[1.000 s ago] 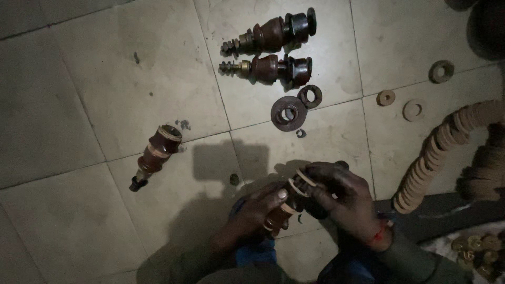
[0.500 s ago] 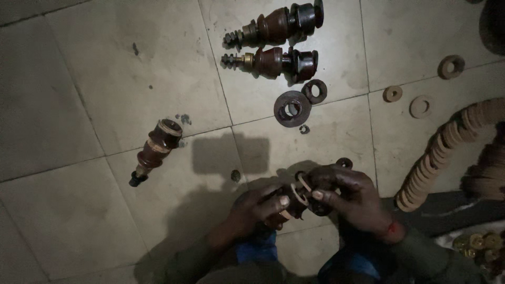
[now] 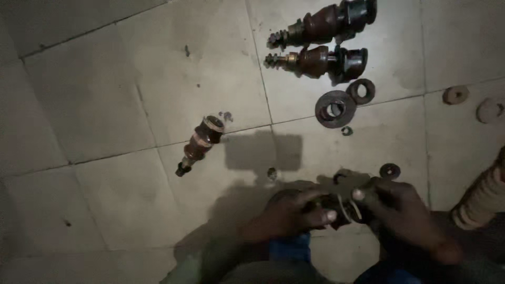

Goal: The person assembles mechanical components on a tiled floor, inserting a metal rod into a cylindrical housing and adding washers and rings. The person handles multiple similar assemblies, picking up parts and fitting them together by hand.

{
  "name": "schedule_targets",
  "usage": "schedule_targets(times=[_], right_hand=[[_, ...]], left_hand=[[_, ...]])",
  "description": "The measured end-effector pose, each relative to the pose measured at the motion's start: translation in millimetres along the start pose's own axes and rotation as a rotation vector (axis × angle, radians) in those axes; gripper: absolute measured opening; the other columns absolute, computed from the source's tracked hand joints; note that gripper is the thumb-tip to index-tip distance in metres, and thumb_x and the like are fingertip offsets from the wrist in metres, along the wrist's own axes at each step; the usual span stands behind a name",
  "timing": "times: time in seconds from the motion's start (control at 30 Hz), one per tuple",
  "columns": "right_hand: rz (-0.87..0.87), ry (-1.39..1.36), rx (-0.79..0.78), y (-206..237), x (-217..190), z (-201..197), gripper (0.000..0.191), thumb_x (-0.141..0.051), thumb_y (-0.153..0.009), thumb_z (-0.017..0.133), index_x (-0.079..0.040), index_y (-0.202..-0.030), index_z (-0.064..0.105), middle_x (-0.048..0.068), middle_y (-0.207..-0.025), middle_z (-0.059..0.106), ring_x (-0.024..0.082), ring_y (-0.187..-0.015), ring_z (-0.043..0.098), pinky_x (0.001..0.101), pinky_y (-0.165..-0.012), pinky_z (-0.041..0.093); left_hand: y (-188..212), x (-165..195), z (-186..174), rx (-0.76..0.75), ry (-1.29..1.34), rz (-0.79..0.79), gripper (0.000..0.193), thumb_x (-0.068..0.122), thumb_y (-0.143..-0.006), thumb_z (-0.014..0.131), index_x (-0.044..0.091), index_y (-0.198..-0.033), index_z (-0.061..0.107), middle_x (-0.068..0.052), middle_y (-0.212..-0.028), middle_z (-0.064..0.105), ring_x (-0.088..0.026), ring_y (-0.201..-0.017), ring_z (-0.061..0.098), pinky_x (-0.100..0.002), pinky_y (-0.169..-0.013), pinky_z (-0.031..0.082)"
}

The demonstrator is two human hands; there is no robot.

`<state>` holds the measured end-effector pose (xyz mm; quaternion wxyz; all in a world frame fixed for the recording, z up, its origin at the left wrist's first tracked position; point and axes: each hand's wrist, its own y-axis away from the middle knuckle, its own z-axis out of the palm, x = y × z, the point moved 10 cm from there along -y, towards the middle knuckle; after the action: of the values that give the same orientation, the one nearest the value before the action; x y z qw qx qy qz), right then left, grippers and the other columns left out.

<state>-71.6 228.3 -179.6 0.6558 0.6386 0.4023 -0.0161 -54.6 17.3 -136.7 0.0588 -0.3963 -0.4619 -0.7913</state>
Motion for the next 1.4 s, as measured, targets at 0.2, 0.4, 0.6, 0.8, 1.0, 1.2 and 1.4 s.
schedule_targets(times=[0.2,0.4,0.6,0.8,1.0,1.2,1.4], right_hand=[[-0.183,-0.017,-0.026,13,-42,-22,0.038,-0.029,-0.103,0.061,-0.001,-0.129,0.063,0.015,-0.103,0.072,0.021,-0.091,0.066,0.0365,-0.078,0.058],[-0.364,0.067,-0.148,30,-70,-15,0.054,-0.028,-0.099,0.058,-0.004,-0.147,0.055,0.015,-0.111,0.076,0.028,-0.098,0.071,0.0398,-0.084,0.061],[-0.485,0.177,-0.006,40,-94,-36,0.058,-0.035,-0.102,0.051,-0.002,-0.15,0.044,0.02,-0.122,0.07,0.03,-0.107,0.066,0.0411,-0.093,0.053],[-0.169,0.26,-0.154,31,-70,-16,0.072,-0.045,-0.095,0.056,-0.016,-0.16,0.043,0.013,-0.098,0.076,0.028,-0.086,0.07,0.0414,-0.078,0.058],[-0.423,0.424,-0.015,48,-102,-18,0.07,-0.045,-0.097,0.058,-0.016,-0.157,0.035,0.018,-0.095,0.074,0.029,-0.087,0.07,0.0418,-0.078,0.055],[0.043,0.342,-0.125,32,-63,-10,0.062,-0.039,-0.099,0.052,-0.025,-0.159,0.045,0.014,-0.092,0.08,0.028,-0.082,0.077,0.0438,-0.078,0.064],[-0.668,0.312,0.002,58,-110,-16,0.069,-0.038,-0.102,0.059,-0.002,-0.154,0.033,0.021,-0.106,0.072,0.027,-0.092,0.071,0.0392,-0.075,0.056]], left_hand=[[-7,-22,6,-0.114,-0.102,-0.33,0.061,0.049,-0.096,0.062,0.012,-0.143,0.054,-0.01,-0.104,0.074,-0.018,-0.091,0.072,-0.034,-0.08,0.057],[-13,36,0,-0.053,0.163,0.175,0.062,0.042,-0.1,0.066,0.003,-0.147,0.058,-0.011,-0.118,0.068,-0.019,-0.102,0.069,-0.037,-0.087,0.06],[-17,22,6,-0.121,-0.045,-0.057,0.061,0.048,-0.097,0.059,0.01,-0.145,0.058,-0.011,-0.11,0.075,-0.02,-0.092,0.074,-0.033,-0.084,0.059],[-14,45,4,-0.033,-0.21,0.201,0.059,0.044,-0.096,0.067,0.008,-0.143,0.059,-0.012,-0.114,0.072,-0.023,-0.102,0.072,-0.04,-0.09,0.059],[-18,10,13,-0.126,-0.135,-0.126,0.059,0.048,-0.091,0.061,0.018,-0.142,0.057,-0.001,-0.112,0.072,-0.018,-0.097,0.074,-0.033,-0.085,0.059],[-17,28,8,-0.084,-0.039,0.087,0.057,0.049,-0.094,0.066,0.011,-0.136,0.062,-0.014,-0.098,0.07,-0.022,-0.092,0.069,-0.037,-0.082,0.056],[-23,4,7,-0.107,-0.112,-0.043,0.05,0.048,-0.099,0.061,0.008,-0.128,0.068,-0.007,-0.1,0.073,-0.019,-0.092,0.071,-0.034,-0.083,0.057]])
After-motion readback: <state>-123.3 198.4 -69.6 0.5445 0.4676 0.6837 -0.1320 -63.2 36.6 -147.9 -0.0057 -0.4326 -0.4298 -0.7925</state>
